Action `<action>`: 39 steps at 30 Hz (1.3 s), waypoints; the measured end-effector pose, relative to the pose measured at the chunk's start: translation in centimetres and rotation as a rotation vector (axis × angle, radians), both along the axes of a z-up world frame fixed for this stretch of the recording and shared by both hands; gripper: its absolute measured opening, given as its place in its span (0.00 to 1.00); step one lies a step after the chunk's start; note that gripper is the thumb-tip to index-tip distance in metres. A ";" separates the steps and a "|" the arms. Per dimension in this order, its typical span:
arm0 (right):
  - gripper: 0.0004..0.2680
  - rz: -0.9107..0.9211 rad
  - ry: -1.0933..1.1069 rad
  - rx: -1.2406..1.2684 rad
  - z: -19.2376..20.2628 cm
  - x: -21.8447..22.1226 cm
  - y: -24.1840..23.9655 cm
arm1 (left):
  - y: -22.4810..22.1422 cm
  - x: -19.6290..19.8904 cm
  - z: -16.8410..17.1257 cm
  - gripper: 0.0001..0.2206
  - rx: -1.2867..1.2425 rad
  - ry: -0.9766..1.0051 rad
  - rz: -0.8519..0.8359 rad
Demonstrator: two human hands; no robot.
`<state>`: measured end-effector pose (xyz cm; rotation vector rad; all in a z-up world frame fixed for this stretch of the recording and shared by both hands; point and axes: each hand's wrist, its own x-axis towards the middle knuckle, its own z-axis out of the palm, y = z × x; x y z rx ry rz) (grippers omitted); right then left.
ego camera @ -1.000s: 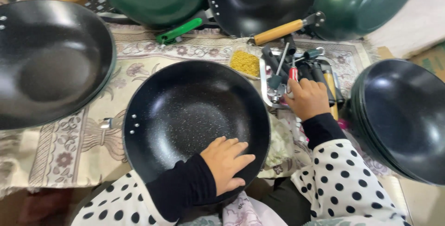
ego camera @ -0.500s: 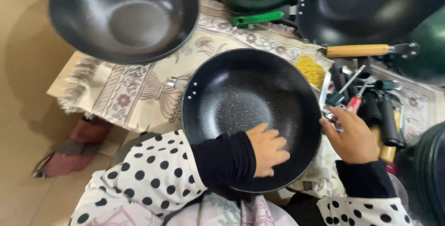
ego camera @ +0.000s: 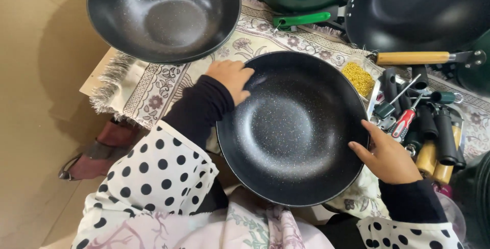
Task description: Assembling handles and metal fixtures onto a variety of pans and woks using a screwdriver.
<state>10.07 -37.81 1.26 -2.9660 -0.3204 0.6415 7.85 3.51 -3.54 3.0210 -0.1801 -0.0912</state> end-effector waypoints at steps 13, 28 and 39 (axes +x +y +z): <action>0.24 0.210 -0.205 0.101 -4.8 -0.5 0.9 | 4.7 -4.3 -0.6 0.30 0.112 0.303 0.142; 0.24 0.222 -0.102 0.216 -4.2 -2.5 3.5 | 5.0 -8.5 -0.7 0.34 0.274 0.025 0.136; 0.11 0.783 -0.636 0.450 -0.5 -5.9 6.2 | 4.7 -7.6 1.6 0.23 0.188 0.400 0.348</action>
